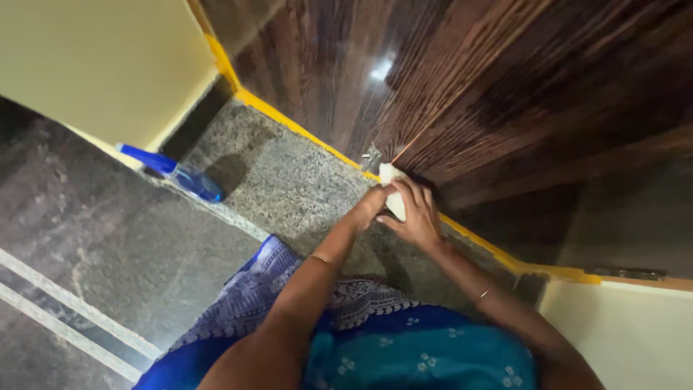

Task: The person cleans two different doors by spraying a liquid from a blue bottle and wiping the surfaces, handles, and frames with a white cloth.

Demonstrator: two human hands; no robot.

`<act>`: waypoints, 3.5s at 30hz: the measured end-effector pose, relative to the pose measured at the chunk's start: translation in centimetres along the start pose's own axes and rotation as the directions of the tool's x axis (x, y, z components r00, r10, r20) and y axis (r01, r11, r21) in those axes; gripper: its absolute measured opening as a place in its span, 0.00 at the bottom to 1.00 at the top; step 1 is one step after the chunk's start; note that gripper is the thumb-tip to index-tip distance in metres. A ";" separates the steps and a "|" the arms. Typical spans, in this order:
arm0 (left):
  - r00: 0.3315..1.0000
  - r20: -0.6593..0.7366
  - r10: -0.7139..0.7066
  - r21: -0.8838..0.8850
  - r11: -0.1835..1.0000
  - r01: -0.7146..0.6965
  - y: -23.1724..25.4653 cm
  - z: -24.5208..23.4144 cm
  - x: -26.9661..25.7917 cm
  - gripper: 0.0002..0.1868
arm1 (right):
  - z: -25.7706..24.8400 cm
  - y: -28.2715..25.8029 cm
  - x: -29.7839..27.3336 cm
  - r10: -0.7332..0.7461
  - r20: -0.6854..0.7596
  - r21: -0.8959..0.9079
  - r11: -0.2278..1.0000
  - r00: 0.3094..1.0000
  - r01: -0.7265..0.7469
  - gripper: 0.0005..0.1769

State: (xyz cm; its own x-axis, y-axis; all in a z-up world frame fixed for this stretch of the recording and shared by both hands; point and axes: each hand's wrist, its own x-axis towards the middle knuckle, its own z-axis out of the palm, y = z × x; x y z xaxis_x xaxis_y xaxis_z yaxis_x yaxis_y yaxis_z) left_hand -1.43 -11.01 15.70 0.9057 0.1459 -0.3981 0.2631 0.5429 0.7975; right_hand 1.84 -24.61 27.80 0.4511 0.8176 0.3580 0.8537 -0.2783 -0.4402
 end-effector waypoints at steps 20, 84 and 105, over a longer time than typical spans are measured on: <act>0.357 -0.199 0.912 0.809 0.359 -0.465 18.4 7.4 -4.0 0.64 | 3.6 6.8 1.3 -0.190 0.042 -0.577 0.797 0.981 0.179 0.29; 0.421 -0.037 0.906 0.905 0.209 -0.371 12.2 9.6 0.2 0.86 | -1.0 21.9 -19.0 0.123 0.253 -0.614 0.787 0.960 0.061 0.26; 0.680 -0.385 0.624 0.396 0.777 -0.489 7.9 8.9 3.5 0.77 | -2.1 26.2 -26.7 0.233 -0.025 -0.541 0.815 0.972 -0.209 0.16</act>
State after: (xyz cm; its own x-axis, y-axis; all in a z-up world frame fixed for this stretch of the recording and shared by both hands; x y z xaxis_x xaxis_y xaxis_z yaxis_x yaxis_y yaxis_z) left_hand 6.75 -13.62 24.64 0.6518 0.7566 0.0525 -0.1068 0.0230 0.9940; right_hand 12.74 -54.78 8.47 0.6436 0.7176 0.2661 0.7422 -0.6701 0.0121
